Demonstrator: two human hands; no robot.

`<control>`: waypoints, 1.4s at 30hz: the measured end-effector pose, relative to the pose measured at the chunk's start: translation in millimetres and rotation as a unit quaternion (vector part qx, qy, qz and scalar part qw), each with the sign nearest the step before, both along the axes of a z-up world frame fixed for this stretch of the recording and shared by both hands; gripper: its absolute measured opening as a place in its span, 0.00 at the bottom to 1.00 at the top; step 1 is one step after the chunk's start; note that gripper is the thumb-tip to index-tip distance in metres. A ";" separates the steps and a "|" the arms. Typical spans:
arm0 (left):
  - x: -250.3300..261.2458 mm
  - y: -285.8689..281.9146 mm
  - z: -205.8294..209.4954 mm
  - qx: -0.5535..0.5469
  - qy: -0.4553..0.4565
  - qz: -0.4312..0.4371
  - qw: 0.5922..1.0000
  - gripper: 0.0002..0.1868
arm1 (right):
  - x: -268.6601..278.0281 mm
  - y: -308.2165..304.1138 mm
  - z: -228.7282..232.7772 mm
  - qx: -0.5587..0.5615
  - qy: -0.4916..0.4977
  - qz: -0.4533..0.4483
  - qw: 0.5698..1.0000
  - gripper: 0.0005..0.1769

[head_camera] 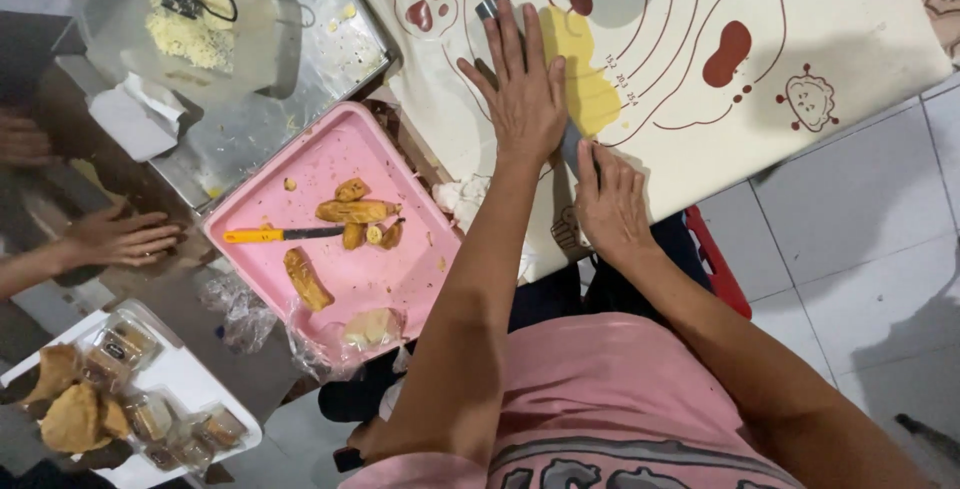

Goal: Rolling out dough with a rolling pin, cutting it into sections, and filling it with banana and cheese before folding.

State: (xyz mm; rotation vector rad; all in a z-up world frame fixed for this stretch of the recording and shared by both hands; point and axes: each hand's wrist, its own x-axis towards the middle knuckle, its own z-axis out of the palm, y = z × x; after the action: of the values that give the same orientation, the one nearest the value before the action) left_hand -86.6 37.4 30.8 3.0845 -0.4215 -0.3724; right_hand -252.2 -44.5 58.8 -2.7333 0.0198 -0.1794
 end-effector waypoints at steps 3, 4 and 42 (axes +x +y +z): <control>3.6 -23.3 9.1 0.104 0.007 -0.003 0.995 0.38 | -6.8 -13.2 -15.2 0.034 0.075 -0.008 0.997 0.42; 4.1 -31.2 10.9 0.103 0.009 -0.005 0.995 0.38 | -5.7 -19.2 -14.9 0.034 0.077 -0.010 0.996 0.42; 8.3 -36.2 -6.9 -0.195 -0.118 0.183 0.956 0.30 | 18.6 -75.9 -22.5 0.067 0.068 0.023 0.995 0.42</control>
State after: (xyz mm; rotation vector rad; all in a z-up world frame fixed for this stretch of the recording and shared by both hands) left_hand -78.3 1.2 23.9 2.7344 0.0768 0.0827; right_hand -233.7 -120.4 36.2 -2.6052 0.0055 0.0218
